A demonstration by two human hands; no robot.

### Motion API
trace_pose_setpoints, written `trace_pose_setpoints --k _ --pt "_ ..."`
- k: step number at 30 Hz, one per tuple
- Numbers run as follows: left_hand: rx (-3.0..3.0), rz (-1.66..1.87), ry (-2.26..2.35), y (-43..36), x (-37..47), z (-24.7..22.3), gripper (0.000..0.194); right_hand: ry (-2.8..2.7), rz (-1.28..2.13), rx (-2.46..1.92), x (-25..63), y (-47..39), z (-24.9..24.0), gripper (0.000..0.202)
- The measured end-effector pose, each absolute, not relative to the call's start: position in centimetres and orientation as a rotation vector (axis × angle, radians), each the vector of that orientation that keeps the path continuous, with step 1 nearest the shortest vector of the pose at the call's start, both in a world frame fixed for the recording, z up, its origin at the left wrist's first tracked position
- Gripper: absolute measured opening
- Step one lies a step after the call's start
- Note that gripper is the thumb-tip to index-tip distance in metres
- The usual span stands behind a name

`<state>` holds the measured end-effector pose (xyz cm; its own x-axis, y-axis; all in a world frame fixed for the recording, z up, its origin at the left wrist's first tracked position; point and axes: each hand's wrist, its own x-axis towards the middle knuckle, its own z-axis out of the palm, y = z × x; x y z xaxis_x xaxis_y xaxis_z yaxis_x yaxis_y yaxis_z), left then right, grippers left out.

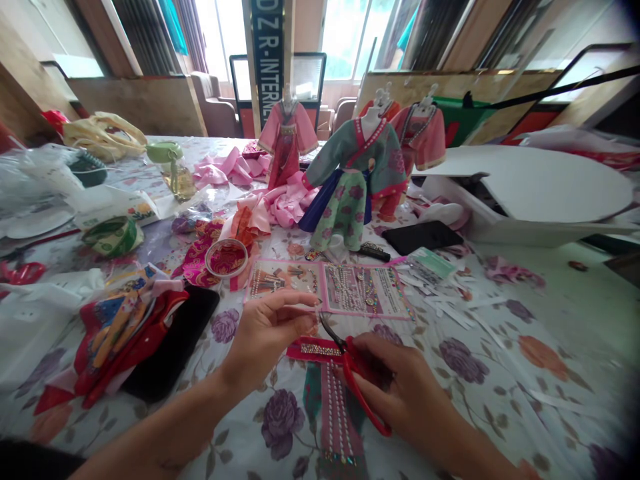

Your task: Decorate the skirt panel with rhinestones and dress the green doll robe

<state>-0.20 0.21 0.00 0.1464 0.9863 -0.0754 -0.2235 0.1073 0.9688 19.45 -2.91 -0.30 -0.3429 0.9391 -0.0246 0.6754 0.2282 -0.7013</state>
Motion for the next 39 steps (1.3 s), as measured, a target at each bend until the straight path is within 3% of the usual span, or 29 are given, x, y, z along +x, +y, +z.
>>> trace_pose_setpoints --k 39 --pt "1.468 1.294 1.168 -0.07 0.51 -0.02 0.023 -2.156 0.799 -1.539 18.99 -3.01 -0.26 0.017"
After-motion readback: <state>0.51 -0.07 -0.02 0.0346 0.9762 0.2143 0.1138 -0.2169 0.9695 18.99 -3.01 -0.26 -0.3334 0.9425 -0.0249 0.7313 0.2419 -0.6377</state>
